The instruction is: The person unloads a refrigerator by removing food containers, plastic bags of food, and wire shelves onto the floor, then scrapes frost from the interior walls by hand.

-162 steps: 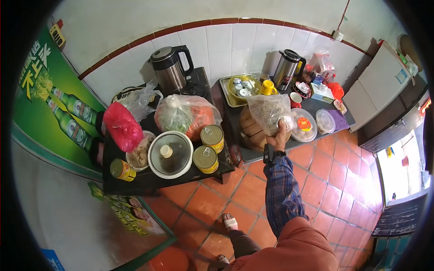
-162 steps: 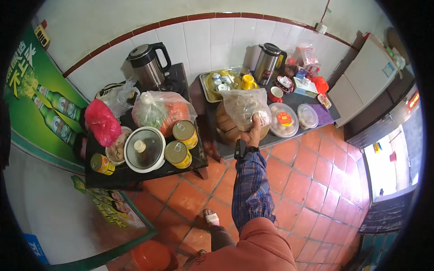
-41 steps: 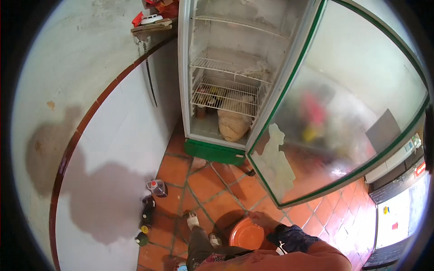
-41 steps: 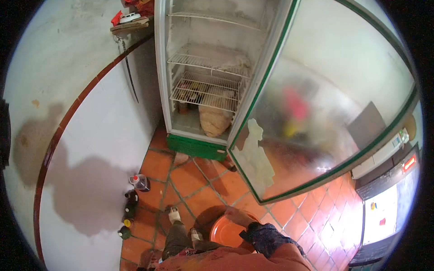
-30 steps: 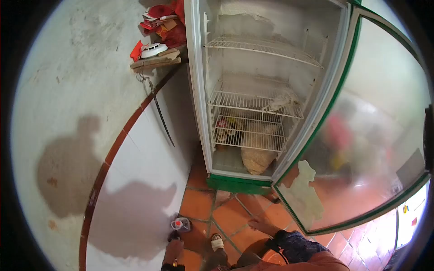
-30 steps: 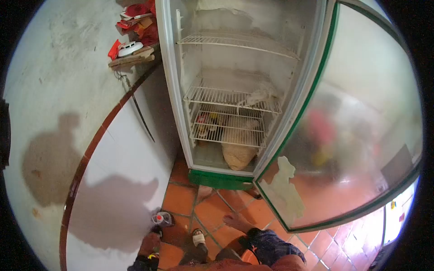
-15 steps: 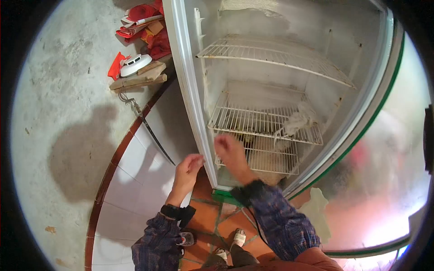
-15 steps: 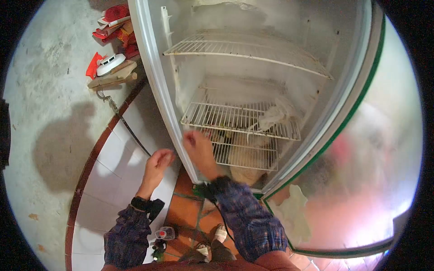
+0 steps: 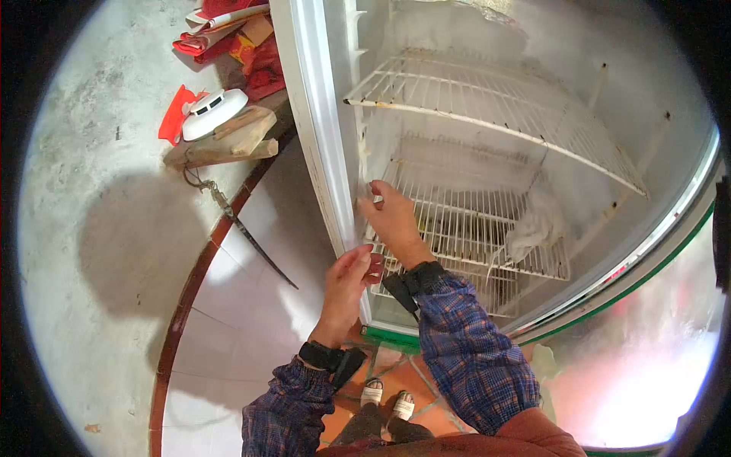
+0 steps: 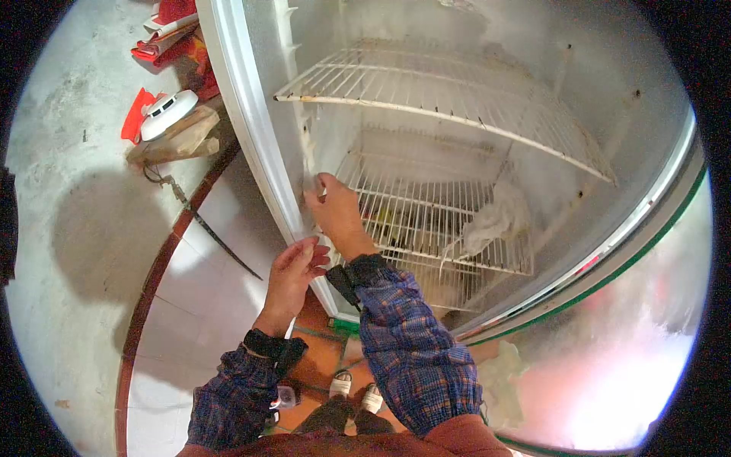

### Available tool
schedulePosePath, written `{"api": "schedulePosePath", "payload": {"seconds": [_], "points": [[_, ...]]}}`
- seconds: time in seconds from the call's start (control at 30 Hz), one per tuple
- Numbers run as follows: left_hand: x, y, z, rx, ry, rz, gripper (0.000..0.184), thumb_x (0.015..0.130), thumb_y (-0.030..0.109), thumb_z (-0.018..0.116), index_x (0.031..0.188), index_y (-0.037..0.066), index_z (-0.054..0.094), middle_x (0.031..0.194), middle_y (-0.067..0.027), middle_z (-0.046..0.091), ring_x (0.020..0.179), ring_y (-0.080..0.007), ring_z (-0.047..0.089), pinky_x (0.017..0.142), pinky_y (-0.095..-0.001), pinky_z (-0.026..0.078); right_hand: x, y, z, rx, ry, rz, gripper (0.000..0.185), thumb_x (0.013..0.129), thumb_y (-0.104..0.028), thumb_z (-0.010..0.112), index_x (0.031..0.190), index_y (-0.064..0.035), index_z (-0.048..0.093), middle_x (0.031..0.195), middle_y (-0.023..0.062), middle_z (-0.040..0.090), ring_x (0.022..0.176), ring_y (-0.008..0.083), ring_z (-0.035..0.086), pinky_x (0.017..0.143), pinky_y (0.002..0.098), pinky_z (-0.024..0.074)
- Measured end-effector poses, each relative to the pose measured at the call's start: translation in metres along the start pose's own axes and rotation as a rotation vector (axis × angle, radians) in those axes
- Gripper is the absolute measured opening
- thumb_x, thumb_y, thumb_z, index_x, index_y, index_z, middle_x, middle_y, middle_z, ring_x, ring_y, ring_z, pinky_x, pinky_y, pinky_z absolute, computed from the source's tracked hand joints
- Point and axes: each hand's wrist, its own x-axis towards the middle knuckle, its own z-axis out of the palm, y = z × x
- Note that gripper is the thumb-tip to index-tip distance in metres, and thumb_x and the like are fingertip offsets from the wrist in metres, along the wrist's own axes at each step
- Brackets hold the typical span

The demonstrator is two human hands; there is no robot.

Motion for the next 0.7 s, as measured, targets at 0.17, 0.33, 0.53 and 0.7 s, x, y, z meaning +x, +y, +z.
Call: {"api": "schedulePosePath", "payload": {"seconds": [0.17, 0.33, 0.53, 0.7], "points": [[0.017, -0.002, 0.010, -0.029, -0.009, 0.004, 0.033, 0.095, 0.023, 0.055, 0.119, 0.000, 0.054, 0.103, -0.0084, 0.064, 0.088, -0.0157, 0.061, 0.075, -0.0276, 0.049, 0.002, 0.001, -0.002, -0.016, -0.013, -0.093, 0.037, 0.079, -0.023, 0.066, 0.107, 0.0005, 0.060, 0.090, 0.0233, 0.065, 0.076, 0.0349, 0.066, 0.071, 0.0396, 0.0531], [0.019, -0.008, 0.000, 0.128, 0.024, 0.062, 0.027, 0.094, 0.019, 0.056, 0.115, 0.002, 0.056, 0.098, -0.0064, 0.064, 0.084, -0.0144, 0.061, 0.074, -0.0264, 0.048, 0.005, 0.010, -0.009, 0.019, -0.037, -0.052, 0.034, 0.082, -0.021, 0.065, 0.108, -0.0007, 0.062, 0.089, 0.0182, 0.066, 0.072, 0.0256, 0.067, 0.069, 0.0340, 0.0539], [0.021, 0.029, -0.026, 0.733, 0.306, 0.581, 0.046, 0.086, 0.012, 0.064, 0.126, 0.000, 0.044, 0.123, -0.0112, 0.050, 0.106, -0.0170, 0.050, 0.086, -0.0273, 0.041, 0.053, 0.022, -0.022, 0.466, -0.053, 0.336, 0.048, 0.082, -0.028, 0.064, 0.118, 0.0023, 0.056, 0.106, 0.0121, 0.062, 0.089, 0.0201, 0.062, 0.070, 0.0324, 0.0547], [0.064, 0.064, -0.002, 0.625, 0.201, 0.732, 0.068, 0.084, 0.009, 0.064, 0.139, -0.003, 0.026, 0.126, -0.0152, 0.043, 0.112, -0.0213, 0.045, 0.095, -0.0326, 0.039, 0.076, 0.027, -0.021, 0.408, -0.170, 0.412, 0.066, 0.077, -0.033, 0.070, 0.127, 0.0036, 0.049, 0.115, 0.0140, 0.058, 0.098, 0.0216, 0.060, 0.072, 0.0323, 0.0541]]}}
